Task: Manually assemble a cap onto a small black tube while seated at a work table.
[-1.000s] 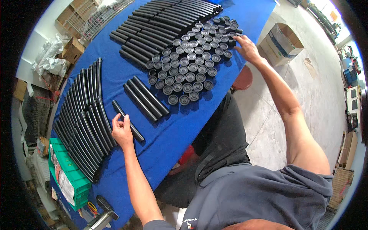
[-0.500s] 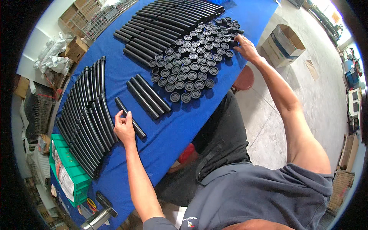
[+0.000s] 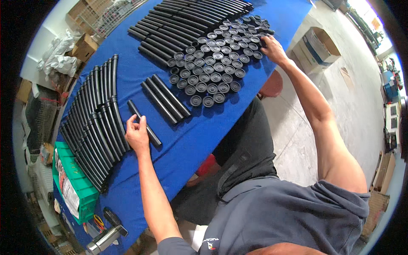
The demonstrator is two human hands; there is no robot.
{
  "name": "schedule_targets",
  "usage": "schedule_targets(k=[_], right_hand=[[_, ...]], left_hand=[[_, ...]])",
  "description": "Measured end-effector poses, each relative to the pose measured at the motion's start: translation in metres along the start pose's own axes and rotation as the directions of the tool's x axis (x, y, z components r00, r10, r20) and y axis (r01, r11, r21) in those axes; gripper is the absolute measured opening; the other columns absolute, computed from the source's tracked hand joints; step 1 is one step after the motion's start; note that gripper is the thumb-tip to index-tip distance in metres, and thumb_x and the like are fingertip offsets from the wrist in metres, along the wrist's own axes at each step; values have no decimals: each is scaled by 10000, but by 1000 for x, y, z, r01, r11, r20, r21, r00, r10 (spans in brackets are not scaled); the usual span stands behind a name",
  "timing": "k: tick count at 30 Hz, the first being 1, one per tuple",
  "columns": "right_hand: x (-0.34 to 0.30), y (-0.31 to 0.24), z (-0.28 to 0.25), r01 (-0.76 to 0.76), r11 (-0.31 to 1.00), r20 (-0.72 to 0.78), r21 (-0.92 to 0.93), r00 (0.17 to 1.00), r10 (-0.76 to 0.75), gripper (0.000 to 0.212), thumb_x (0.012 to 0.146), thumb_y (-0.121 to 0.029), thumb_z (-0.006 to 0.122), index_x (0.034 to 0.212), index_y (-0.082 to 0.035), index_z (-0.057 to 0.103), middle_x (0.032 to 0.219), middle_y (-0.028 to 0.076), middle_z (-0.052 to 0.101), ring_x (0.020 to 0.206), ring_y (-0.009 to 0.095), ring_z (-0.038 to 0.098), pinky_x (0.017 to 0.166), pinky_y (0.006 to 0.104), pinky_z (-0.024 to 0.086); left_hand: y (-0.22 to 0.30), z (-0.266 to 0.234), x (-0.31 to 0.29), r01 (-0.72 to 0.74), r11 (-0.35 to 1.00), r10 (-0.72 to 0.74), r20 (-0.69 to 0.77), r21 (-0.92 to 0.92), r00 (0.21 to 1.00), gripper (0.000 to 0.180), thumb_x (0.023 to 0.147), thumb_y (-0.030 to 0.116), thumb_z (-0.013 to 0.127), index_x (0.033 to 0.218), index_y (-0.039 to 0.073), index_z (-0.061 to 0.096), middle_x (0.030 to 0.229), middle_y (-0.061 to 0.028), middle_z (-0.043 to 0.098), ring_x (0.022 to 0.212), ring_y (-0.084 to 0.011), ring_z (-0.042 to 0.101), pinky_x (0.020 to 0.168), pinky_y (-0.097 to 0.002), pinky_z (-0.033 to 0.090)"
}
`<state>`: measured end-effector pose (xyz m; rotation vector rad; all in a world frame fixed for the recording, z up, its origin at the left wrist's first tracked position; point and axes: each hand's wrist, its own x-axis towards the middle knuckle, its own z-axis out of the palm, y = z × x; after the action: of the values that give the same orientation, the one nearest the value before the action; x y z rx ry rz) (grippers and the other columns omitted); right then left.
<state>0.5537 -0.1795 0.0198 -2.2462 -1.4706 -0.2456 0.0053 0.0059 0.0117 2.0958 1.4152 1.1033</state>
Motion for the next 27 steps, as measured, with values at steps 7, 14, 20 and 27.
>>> schedule_targets(k=[7,14,20,27], right_hand=[[-32,-1,-20,27,991,-200,132,980,0,482,815,-128,643,1268,-27,516,1077,196,587,930,314,626,841,408,506],[-120,-184,-62,157,923,-120,351,985,-122,399,787,-2,703,1168,-58,599,1049,134,621,871,247,640,704,347,536],[-131,-242,-35,326,901,-49,285,944,-326,439,781,-154,739,1183,-67,586,1136,130,589,1054,301,567,906,418,472],[-93,-283,-4,508,861,7,24,861,-509,502,758,-265,746,1209,-111,587,1119,105,579,1144,307,490,1008,448,374]], left_hand=[[0,4,-1,19,1000,-20,15,24,1000,373,830,313,751,1057,25,680,596,-39,565,556,-143,545,565,-320,444],[-4,2,3,-16,998,18,-32,55,999,349,810,300,761,1033,42,685,590,-64,599,543,-191,595,571,-356,473],[-1,2,1,59,998,-59,16,29,998,396,815,339,756,1059,34,691,620,-42,601,576,-146,581,593,-323,476],[-10,4,0,-4,999,6,-29,46,1000,370,801,316,763,1035,38,696,616,-68,628,560,-172,611,570,-339,484]])
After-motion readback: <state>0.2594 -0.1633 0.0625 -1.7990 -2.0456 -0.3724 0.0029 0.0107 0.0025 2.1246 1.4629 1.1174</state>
